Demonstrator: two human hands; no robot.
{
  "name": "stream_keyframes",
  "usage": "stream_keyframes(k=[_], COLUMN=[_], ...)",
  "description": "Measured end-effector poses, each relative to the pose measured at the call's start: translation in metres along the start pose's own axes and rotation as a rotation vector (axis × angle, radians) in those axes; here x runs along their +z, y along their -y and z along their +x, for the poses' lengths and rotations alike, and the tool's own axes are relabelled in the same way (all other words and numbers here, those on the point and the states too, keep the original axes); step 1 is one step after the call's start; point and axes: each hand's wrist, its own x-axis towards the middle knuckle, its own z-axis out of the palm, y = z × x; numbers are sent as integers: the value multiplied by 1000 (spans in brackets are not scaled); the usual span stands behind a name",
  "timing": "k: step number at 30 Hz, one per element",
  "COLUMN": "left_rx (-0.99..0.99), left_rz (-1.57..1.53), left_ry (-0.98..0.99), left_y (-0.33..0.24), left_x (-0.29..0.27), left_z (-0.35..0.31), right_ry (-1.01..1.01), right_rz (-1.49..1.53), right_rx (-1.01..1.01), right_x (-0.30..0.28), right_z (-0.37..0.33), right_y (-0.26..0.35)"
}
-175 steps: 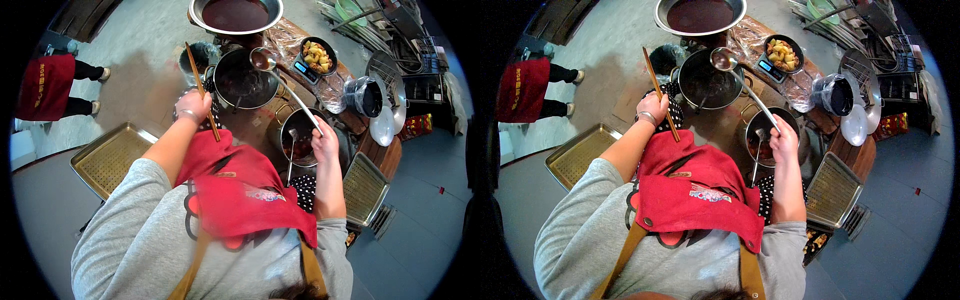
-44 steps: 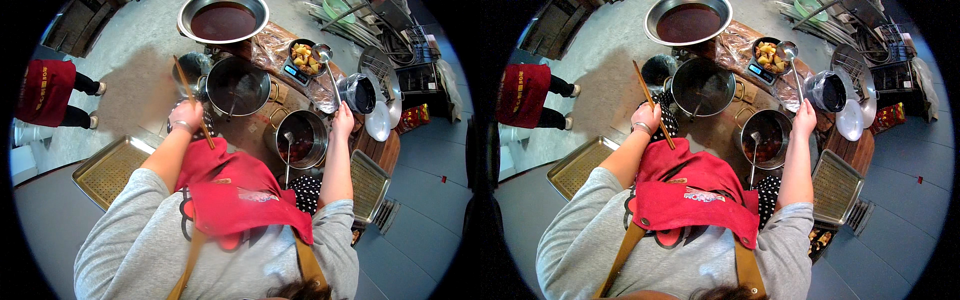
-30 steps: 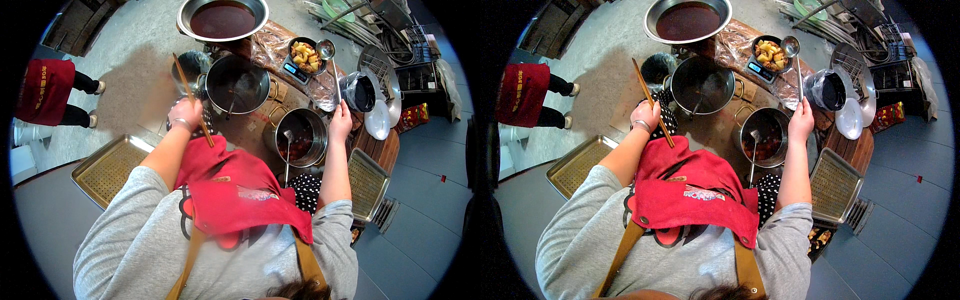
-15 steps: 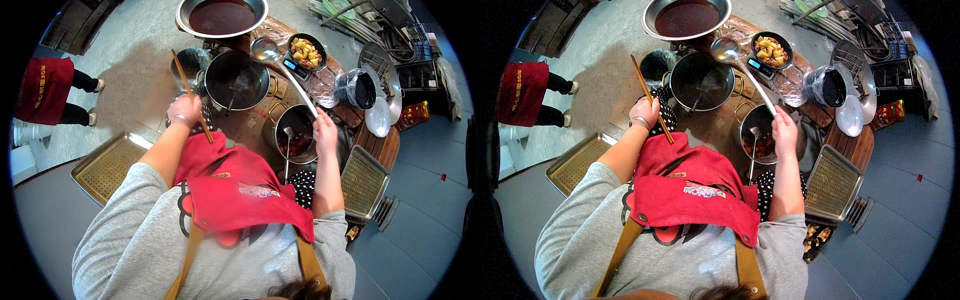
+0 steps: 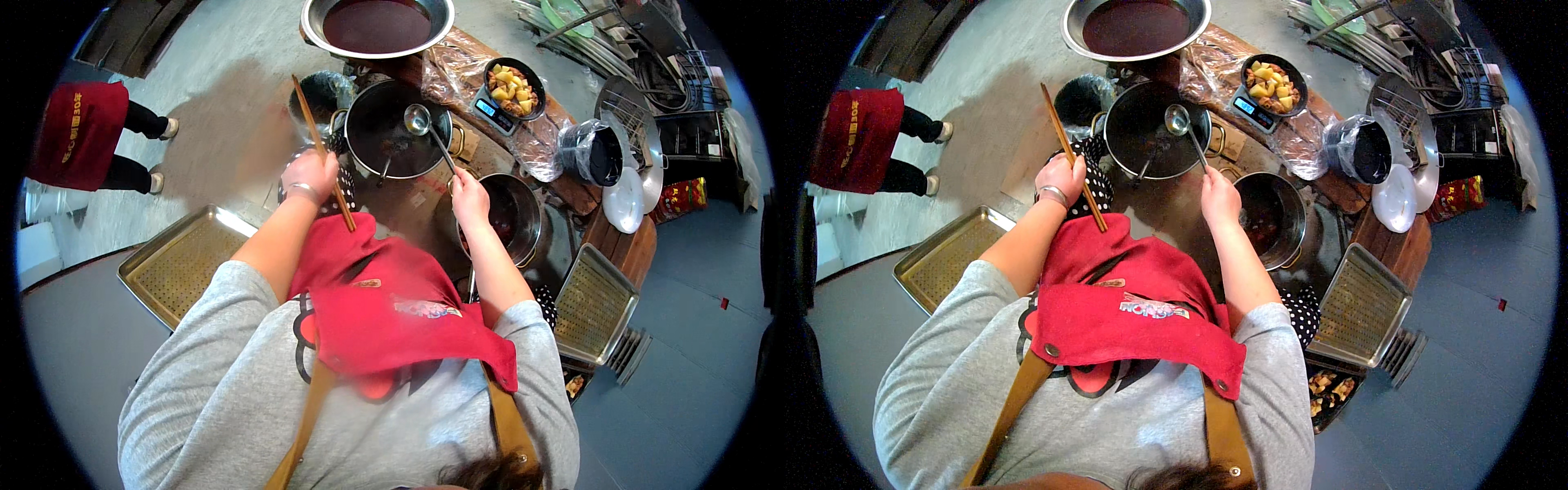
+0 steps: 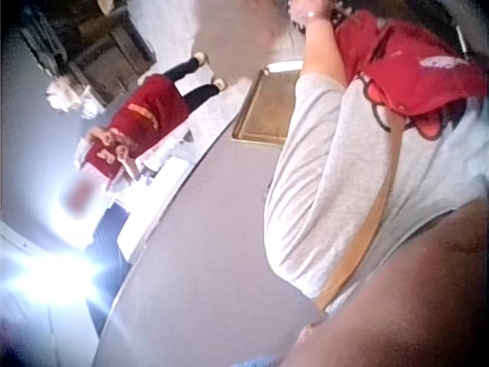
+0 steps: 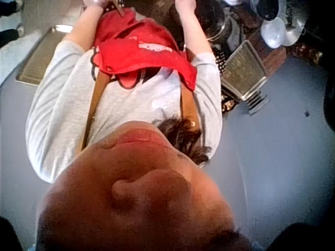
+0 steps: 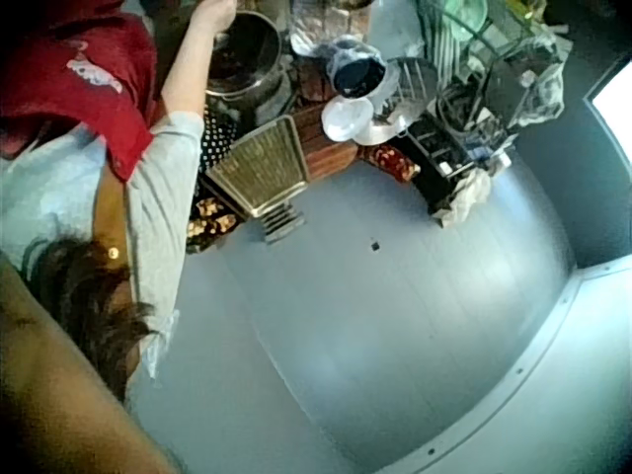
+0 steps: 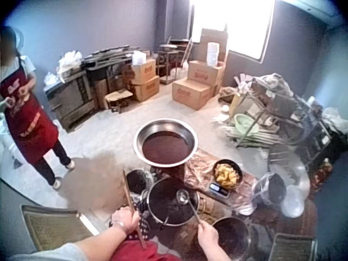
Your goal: The person uses a ladle, strainer, and chopsticks to portion various food items from several pots into a bowl, checks the weight on a digital scale, and places the bowl onto a metal tray.
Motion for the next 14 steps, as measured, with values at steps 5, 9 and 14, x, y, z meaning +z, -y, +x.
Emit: stream_keyframes(k=[5,9,14], left_rx=[-16,-187,-92], left_rz=[-1,-62,-185], left_ry=[17,269,286], left_y=[-4,-5,-11], left_x=[-5,-27,-39], left_z=[-1,4,-2], right_ry=[-25,93,251], right_rz=[-105,-251,-187], right_rx=[-80,-179,-78], right_x=[10,24,52], right_z=[10,19,14], right_y=[-5,16,4])
